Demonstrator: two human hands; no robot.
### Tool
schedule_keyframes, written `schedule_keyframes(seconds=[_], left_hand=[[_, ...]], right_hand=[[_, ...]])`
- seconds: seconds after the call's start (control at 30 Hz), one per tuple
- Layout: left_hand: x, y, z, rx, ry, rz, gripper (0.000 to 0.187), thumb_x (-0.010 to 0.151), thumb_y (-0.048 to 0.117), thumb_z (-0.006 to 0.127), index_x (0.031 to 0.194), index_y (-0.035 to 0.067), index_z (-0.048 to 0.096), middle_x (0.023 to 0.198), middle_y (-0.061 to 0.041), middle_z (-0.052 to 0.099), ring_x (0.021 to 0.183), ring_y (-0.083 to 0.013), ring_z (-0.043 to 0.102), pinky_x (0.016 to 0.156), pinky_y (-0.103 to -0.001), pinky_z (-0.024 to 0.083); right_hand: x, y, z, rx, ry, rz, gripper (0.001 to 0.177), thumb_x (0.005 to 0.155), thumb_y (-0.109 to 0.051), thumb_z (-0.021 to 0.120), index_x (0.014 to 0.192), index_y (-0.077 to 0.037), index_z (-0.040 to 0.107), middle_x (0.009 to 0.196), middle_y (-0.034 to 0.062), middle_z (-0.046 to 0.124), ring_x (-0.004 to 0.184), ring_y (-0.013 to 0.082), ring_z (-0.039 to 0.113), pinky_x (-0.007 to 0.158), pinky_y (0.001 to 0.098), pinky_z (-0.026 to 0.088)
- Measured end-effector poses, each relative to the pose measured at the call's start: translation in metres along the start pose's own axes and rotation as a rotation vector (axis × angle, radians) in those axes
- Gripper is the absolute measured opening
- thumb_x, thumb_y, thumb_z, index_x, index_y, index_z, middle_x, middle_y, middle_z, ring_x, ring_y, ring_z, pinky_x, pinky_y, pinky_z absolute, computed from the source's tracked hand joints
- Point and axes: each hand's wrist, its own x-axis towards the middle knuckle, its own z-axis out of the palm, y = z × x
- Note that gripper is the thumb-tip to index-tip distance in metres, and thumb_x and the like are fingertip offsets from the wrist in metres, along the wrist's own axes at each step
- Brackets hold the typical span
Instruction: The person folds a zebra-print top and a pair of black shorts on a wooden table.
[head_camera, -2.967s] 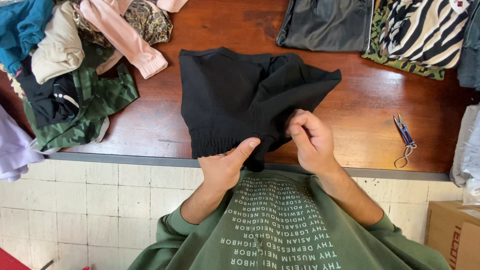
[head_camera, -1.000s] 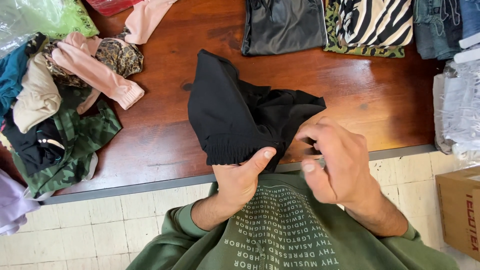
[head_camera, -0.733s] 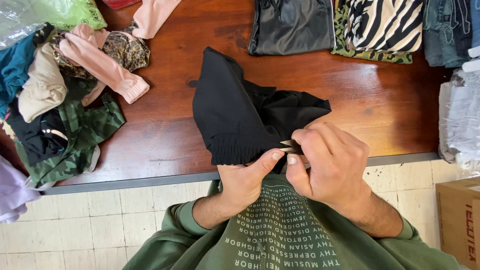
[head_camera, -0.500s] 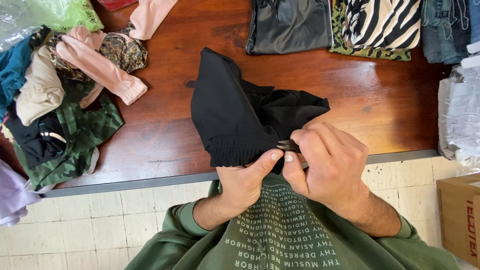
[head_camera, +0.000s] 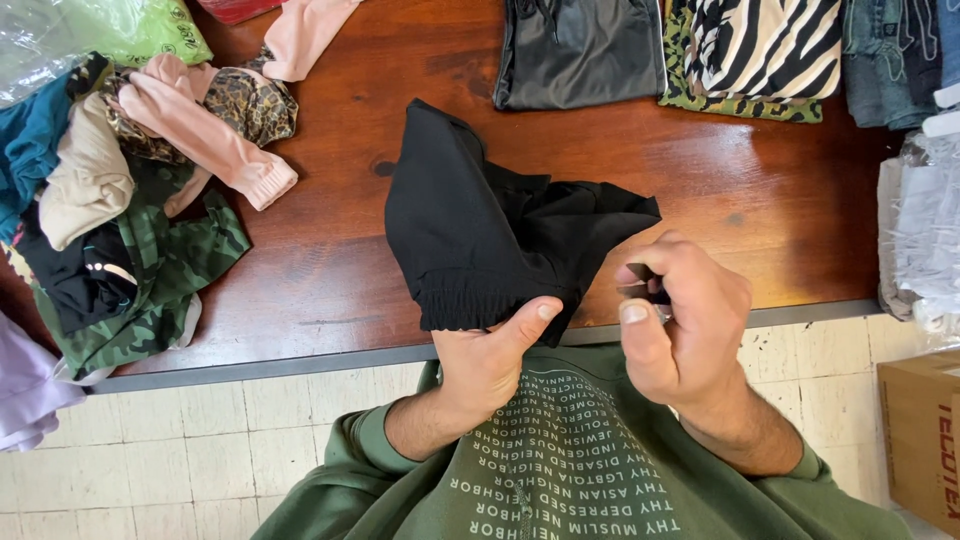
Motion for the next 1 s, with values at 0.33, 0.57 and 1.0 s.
schedule_keyframes(seconds=[0.33, 0.57, 1.0], left_hand=[[0.026, 0.017, -0.015, -0.016, 0.037, -0.043, 0.034, 0.103, -0.011, 0.084, 0.135, -0.002, 0.084, 0.121, -0.02, 0.089, 0.117, -0.0264, 0.082, 0.103, -0.053, 0.069], [0.042, 0.041, -0.104, 0.146, 0.1, -0.17, 0.044, 0.107, -0.005, 0.08, 0.151, -0.003, 0.079, 0.14, -0.027, 0.087, 0.13, -0.0377, 0.083, 0.114, -0.061, 0.069], [0.017, 0.005, -0.248, 2.037, 0.231, -0.667, 0.047, 0.098, 0.07, 0.088, 0.103, 0.023, 0.095, 0.095, -0.016, 0.09, 0.102, -0.0526, 0.086, 0.091, -0.063, 0.068]], right_hand=[[-0.014, 0.085, 0.003, -0.001, -0.02, 0.117, 0.017, 0.108, -0.017, 0.086, 0.115, -0.001, 0.084, 0.086, 0.0168, 0.071, 0.073, 0.0346, 0.07, 0.072, 0.0462, 0.059], [-0.129, 0.312, -0.006, -0.785, -0.148, 0.466, 0.037, 0.11, -0.036, 0.09, 0.124, -0.002, 0.083, 0.11, 0.0241, 0.078, 0.099, 0.0534, 0.084, 0.088, 0.0646, 0.064], [-0.079, 0.235, 0.053, -0.178, -0.317, 0.42, 0.055, 0.111, -0.03, 0.088, 0.16, -0.008, 0.08, 0.144, 0.017, 0.081, 0.144, 0.0406, 0.071, 0.126, 0.0544, 0.049]])
